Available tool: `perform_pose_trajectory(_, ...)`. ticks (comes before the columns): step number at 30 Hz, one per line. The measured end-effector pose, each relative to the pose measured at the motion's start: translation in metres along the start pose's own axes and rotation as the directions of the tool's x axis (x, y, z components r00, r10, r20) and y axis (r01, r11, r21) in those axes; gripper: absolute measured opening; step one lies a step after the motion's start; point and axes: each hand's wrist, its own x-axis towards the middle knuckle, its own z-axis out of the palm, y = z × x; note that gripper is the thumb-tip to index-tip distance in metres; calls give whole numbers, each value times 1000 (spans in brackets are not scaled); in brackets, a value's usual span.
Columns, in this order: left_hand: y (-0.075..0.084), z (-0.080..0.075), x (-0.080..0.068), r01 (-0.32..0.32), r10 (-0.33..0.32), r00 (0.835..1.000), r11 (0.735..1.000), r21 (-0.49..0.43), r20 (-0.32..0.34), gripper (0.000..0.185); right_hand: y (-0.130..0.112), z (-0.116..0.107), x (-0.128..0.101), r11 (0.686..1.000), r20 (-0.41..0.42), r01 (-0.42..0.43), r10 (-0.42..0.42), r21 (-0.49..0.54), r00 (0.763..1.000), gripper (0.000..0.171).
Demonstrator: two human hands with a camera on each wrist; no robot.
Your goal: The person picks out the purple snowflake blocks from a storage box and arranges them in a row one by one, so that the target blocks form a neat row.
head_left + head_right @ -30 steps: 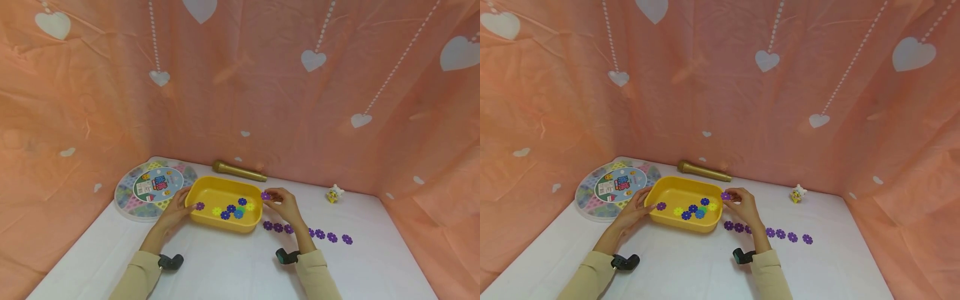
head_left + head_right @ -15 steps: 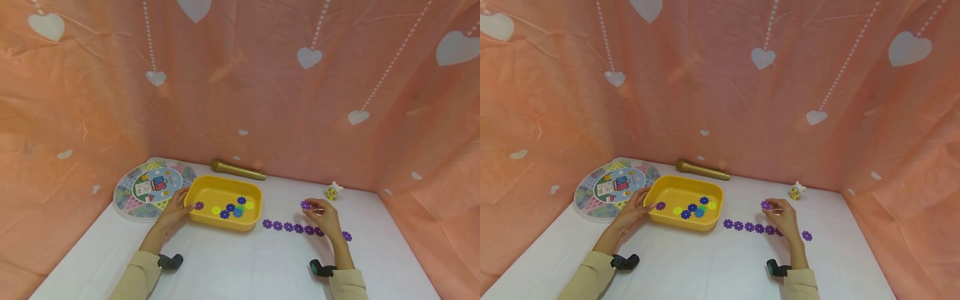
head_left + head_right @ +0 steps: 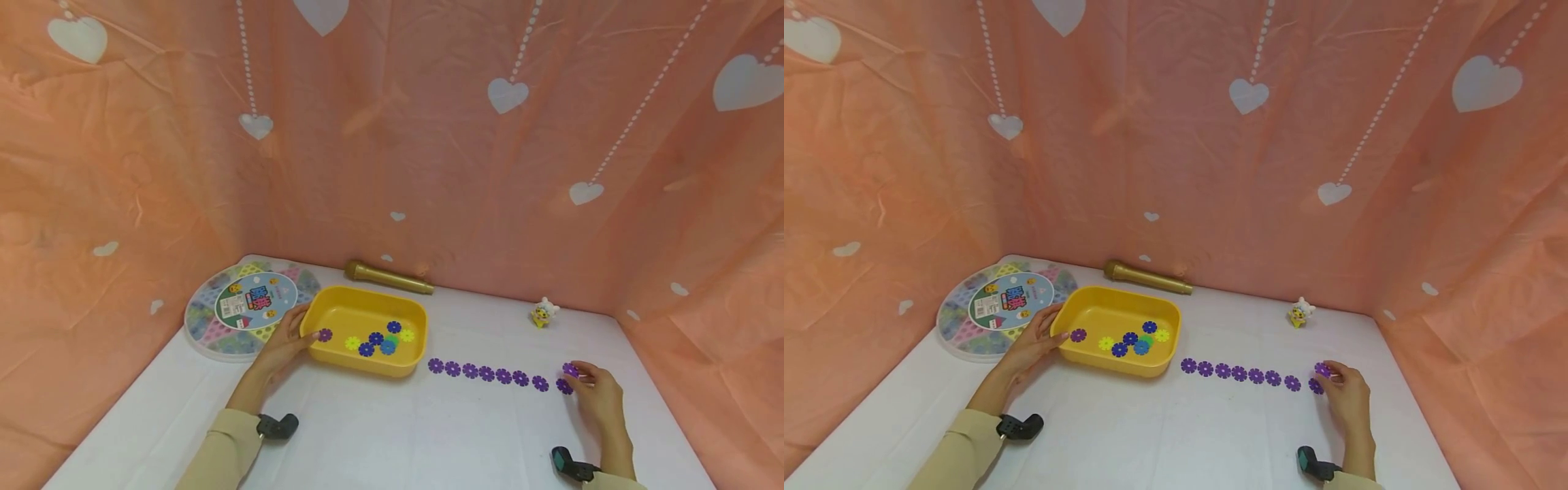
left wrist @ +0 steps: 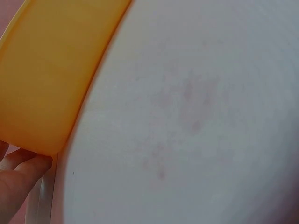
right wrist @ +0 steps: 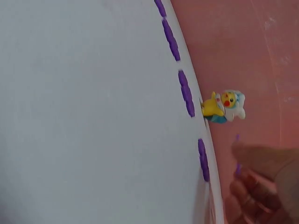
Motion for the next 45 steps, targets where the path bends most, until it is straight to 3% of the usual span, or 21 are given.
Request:
perform_pose_trajectory(7,1,-1,-1,-4,4,1000,1000,-3,-4,72,12,-3,-3,996,14,-37,39,-86,999,32)
perform_pose_trajectory(14,1,-1,-1,-48,48,999,999,-7,19,71,16,-1,1,997,41,-23,26,-78,999,31)
perform_pose_trajectory(24,1,-3,1,-48,48,999,999,-15,17,72,11,-4,2,998,152,-10,20,-70,988,33)
perform_pose_trajectory(28,-1,-2,1,-59,60,998,998,-29,21,71,8,-6,2,996,148,23,-10,-85,989,38)
perform_pose_trajectory(32,-3,-1,2,-57,58,998,998,-37,24,70,-6,-6,4,997,118,51,-44,-54,992,43)
perform_pose_trajectory(36,-3,0,2,-50,51,998,998,-36,21,70,-40,4,12,992,84,122,-123,17,989,42)
perform_pose_trajectory(40,-3,0,2,-43,44,999,998,-35,19,71,-83,30,23,949,-13,263,-265,174,964,34)
perform_pose_trajectory(45,-3,-1,3,-45,46,999,998,-37,11,70,-145,76,27,820,-59,382,-397,427,916,29)
